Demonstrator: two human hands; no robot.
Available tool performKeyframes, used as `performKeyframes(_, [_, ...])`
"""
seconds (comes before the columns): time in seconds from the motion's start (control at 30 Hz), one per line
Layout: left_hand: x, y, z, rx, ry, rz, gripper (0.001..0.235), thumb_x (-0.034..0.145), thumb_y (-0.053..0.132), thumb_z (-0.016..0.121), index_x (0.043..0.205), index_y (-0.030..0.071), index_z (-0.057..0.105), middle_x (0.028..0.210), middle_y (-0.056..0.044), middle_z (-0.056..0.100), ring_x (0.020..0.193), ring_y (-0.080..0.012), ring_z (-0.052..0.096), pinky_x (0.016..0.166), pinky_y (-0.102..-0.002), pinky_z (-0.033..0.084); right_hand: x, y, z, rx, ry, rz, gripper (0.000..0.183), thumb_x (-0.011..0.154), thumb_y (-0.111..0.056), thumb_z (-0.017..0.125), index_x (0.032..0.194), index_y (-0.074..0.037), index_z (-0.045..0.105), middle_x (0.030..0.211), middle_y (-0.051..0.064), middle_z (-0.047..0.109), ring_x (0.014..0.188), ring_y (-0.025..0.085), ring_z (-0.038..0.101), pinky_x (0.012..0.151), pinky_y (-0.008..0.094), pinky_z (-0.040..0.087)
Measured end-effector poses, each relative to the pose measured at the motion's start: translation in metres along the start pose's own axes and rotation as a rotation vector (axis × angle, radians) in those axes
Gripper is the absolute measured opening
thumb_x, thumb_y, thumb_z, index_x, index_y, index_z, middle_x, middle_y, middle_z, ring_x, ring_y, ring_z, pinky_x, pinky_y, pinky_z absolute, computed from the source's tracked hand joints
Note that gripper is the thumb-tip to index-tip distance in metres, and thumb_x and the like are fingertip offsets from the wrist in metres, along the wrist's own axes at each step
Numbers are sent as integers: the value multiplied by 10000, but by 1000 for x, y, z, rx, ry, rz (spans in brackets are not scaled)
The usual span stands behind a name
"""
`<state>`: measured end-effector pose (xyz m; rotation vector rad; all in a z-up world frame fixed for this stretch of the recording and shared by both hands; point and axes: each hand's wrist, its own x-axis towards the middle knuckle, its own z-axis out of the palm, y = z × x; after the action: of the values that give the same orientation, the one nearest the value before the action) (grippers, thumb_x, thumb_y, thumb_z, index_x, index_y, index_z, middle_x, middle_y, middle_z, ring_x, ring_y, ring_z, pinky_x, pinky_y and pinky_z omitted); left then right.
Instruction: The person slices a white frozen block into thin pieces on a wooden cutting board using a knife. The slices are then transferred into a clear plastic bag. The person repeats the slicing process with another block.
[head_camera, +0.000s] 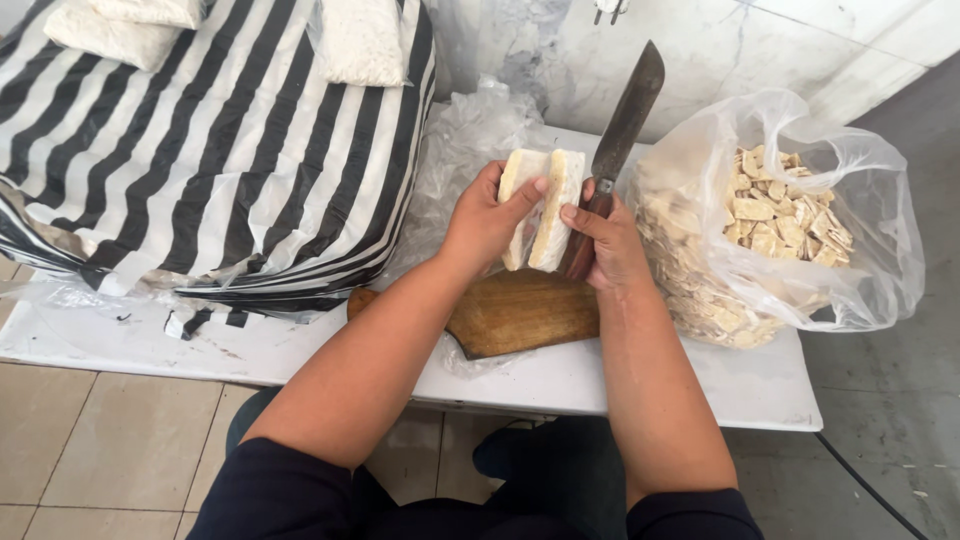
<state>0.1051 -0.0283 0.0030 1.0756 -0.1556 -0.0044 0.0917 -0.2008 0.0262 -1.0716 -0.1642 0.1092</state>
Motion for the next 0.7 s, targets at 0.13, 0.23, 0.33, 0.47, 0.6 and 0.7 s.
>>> performKeyframes(0.13, [1, -5, -1, -187, -45, 9, 350, 996, 280, 700, 1167, -7, 597, 1006, -69, 710, 849, -103, 659, 737, -276, 571, -2, -4, 4, -14, 20, 27, 331, 831, 0, 772, 1038, -99, 534, 1000, 86, 672, 905, 227, 709, 812, 385, 623])
performKeyframes(0.23, [0, -9, -2, -227, -29, 41, 358, 1030, 321, 650, 1175, -4, 609, 1024, -63, 704, 888, -101, 650, 778, -276, 564, -3, -1, 4, -18, 45, 20, 311, 840, 5, 766, 1073, -78, 579, 1028, 76, 683, 946, 200, 704, 848, 354, 617])
performKeyframes(0.33, [1, -11, -1, -204, 24, 84, 363, 1049, 343, 615, 1197, 12, 612, 1048, -59, 696, 923, -106, 635, 803, -281, 552, -3, 1, 1, 13, 30, -5, 327, 869, 27, 784, 1031, -109, 534, 1028, 64, 670, 951, 193, 697, 832, 361, 606])
performKeyframes(0.47, [1, -8, -2, -200, 82, 156, 360, 1050, 340, 584, 1258, 46, 594, 1125, -54, 688, 1003, -109, 632, 870, -278, 540, 0, 3, -5, 1, 66, -13, 314, 873, 37, 770, 1067, -88, 557, 1028, 61, 669, 945, 183, 694, 851, 351, 603])
performKeyframes(0.6, [-2, -1, -3, -21, 150, 319, 347, 1092, 307, 581, 1308, 37, 590, 1232, -27, 587, 1106, -103, 592, 971, -276, 508, 4, 2, -12, -39, 134, -27, 304, 858, 35, 755, 1083, -68, 578, 1008, 63, 664, 911, 179, 687, 830, 345, 601])
performKeyframes(0.7, [-6, 3, -4, -153, 82, 360, 344, 1096, 308, 577, 1320, 47, 561, 1195, -36, 647, 1078, -99, 586, 955, -269, 502, 8, 3, -19, -51, 194, -26, 308, 846, 42, 749, 1058, -76, 558, 988, 70, 652, 888, 190, 688, 813, 348, 607])
